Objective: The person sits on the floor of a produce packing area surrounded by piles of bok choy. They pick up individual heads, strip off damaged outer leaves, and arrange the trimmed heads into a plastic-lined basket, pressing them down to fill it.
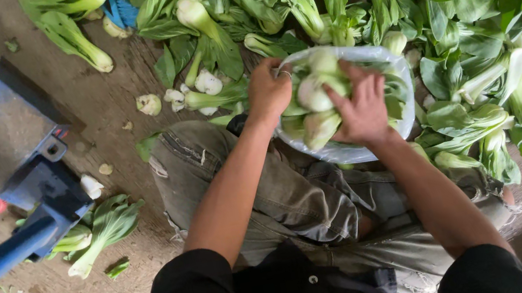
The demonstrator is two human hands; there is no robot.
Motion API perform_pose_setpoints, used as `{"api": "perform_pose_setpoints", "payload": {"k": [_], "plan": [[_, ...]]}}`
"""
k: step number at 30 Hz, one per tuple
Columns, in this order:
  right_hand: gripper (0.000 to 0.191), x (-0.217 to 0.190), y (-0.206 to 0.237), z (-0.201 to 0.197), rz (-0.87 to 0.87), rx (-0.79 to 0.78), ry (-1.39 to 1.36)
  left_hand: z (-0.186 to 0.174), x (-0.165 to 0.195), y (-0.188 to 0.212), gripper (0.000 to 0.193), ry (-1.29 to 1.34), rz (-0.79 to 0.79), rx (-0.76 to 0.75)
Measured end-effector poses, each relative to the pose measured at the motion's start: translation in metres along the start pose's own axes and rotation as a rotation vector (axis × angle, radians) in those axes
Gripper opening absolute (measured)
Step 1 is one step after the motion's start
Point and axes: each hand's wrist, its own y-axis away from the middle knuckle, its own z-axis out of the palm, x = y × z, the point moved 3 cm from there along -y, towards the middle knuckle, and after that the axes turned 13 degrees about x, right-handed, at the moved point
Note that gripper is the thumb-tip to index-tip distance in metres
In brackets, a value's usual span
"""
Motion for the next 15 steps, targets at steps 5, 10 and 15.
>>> {"api": "perform_pose_setpoints", "payload": {"k": [5,10,15], "plan": [[0.103,-0.016,-0.029,0.013,0.010,-0.210,-0.043,-0.014,0.023,0.004,0.028,-0.121,0.076,-0.038],[0.137,-0.012,-0.065,0.012,0.157,-0.545,-0.106,-0.021,0.027,0.001,0.030,-0.255,0.154,0.008],[0.150,-0.016,-0.071,0.009,0.261,-0.745,-0.173,-0.025,0.014,-0.008,0.032,0.045,-0.031,-0.005]]}}
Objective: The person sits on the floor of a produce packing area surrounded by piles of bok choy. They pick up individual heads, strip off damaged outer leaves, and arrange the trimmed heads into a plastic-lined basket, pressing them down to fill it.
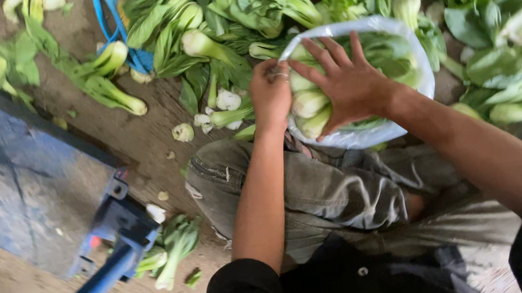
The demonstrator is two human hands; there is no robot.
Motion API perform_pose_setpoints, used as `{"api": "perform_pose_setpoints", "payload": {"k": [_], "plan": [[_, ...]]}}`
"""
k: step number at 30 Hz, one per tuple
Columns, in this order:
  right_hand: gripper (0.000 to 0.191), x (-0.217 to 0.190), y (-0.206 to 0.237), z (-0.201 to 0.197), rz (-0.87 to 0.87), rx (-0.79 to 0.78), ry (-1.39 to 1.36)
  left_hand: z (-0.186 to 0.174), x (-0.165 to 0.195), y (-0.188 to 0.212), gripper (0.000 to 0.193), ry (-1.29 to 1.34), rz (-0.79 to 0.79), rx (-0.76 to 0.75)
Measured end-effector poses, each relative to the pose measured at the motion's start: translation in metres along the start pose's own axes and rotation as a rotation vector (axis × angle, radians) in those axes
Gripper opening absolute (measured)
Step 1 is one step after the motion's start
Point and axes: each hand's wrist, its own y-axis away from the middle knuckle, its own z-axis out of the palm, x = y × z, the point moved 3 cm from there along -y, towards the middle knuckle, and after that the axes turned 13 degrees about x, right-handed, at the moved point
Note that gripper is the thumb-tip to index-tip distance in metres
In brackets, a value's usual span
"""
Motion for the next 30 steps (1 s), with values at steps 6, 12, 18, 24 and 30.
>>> {"api": "perform_pose_setpoints", "payload": {"k": [6,12,18,24,30], "plan": [[0.142,-0.008,0.005,0.006,0.089,0.197,0.155,-0.022,-0.050,0.074,0.038,0.588,-0.725,0.054],[0.111,-0.037,0.043,0.012,-0.025,0.363,0.468,-0.033,-0.071,0.085,0.026,0.363,-0.493,-0.029],[0.043,-0.048,0.082,0.016,-0.108,0.554,0.189,-0.032,-0.062,0.075,0.013,0.397,-0.454,0.007],[0.034,-0.045,0.083,0.003,-0.152,0.796,0.314,-0.039,-0.062,0.073,0.022,0.427,-0.471,0.046],[0.032,-0.054,0.072,0.027,-0.121,0.527,0.163,-0.043,-0.078,0.071,0.032,0.479,-0.371,0.031]]}}
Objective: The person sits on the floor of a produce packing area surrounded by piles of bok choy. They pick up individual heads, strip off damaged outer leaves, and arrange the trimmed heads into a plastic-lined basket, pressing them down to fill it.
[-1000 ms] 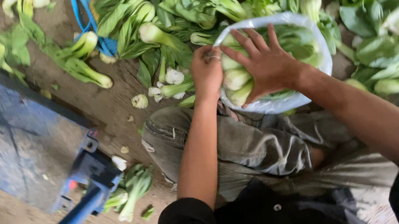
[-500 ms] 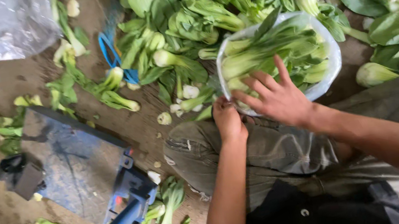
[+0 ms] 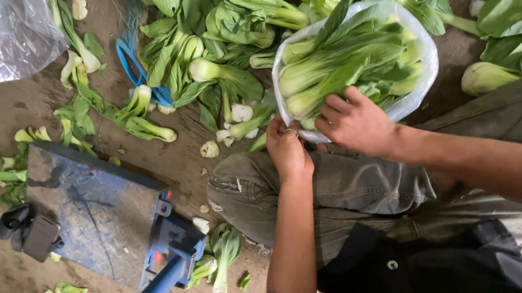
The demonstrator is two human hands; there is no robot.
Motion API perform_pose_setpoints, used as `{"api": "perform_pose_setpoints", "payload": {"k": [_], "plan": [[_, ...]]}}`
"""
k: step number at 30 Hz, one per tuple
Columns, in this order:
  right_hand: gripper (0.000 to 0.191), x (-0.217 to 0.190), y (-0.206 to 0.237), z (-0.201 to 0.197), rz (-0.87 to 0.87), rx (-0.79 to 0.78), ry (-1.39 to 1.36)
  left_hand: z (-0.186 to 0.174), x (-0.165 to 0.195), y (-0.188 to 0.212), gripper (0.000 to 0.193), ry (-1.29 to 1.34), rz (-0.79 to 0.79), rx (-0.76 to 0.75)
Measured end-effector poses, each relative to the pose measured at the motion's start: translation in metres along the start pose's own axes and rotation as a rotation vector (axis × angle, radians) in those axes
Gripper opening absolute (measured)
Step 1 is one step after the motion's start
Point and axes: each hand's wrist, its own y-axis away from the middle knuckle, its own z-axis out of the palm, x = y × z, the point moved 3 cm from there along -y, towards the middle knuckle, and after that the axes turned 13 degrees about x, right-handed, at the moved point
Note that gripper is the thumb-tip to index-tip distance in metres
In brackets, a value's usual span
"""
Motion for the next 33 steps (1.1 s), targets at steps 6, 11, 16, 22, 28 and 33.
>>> {"api": "perform_pose_setpoints", "payload": {"k": [6,11,16,22,28,33], "plan": [[0.026,-0.002,0.005,0.006,-0.070,-0.077,0.039,0.006,0.003,0.017,0.040,-0.137,0.220,-0.003],[0.020,0.008,0.005,-0.014,0.015,-0.241,-0.233,0.011,0.015,0.004,0.027,-0.214,0.008,0.064],[0.023,0.060,-0.033,-0.025,0.128,0.153,-0.457,0.013,0.018,-0.007,0.030,-0.238,0.081,0.041],[0.017,0.083,-0.053,-0.002,0.225,0.005,-0.159,0.018,0.006,-0.017,0.037,-0.123,0.111,-0.046],[0.013,0.070,-0.037,0.006,0.058,0.091,0.226,0.030,0.011,-0.032,0.042,-0.220,0.071,-0.105],[0.018,0.085,-0.036,0.000,0.057,0.153,-0.002,0.036,0.021,-0.041,0.045,-0.231,0.110,-0.144]]}}
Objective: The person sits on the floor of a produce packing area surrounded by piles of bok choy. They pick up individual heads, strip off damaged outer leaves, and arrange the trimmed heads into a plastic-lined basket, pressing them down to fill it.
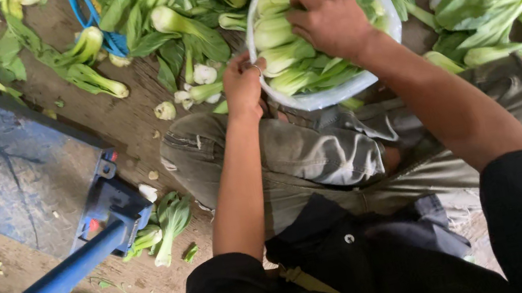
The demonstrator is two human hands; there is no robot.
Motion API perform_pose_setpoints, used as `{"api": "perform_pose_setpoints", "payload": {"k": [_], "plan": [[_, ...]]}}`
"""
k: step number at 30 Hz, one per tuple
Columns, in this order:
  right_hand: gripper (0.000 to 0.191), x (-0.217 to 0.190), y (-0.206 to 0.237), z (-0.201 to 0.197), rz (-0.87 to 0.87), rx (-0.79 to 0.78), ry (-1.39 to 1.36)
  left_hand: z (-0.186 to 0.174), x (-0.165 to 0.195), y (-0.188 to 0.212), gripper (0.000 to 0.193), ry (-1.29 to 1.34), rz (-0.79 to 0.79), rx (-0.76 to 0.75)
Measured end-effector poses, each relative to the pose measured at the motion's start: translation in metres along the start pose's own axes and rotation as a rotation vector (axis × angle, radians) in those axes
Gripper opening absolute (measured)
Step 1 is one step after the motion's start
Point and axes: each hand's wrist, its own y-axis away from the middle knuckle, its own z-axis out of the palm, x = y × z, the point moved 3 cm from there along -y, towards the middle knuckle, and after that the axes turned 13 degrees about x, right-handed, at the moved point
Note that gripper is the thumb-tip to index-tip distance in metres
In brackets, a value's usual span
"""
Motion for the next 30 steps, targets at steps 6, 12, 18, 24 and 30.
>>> {"api": "perform_pose_setpoints", "payload": {"k": [6,12,18,24,30], "plan": [[0.021,0.000,0.045,-0.054,0.195,0.295,-0.194,-0.015,-0.003,0.006,0.045,0.090,0.071,0.003],[0.023,0.055,0.106,-0.094,0.624,0.599,-0.199,-0.008,0.035,-0.014,0.041,-0.037,0.089,0.130],[0.030,0.013,0.076,-0.079,0.494,0.461,-0.245,0.028,0.064,-0.038,0.040,-0.541,0.156,-0.004],[0.019,-0.022,-0.035,0.001,0.447,0.163,-0.194,0.058,0.087,-0.059,0.024,-0.711,0.415,-0.189],[0.037,0.024,-0.067,0.054,0.417,-0.618,0.027,0.067,0.097,-0.068,0.023,-0.834,0.584,-0.093]]}}
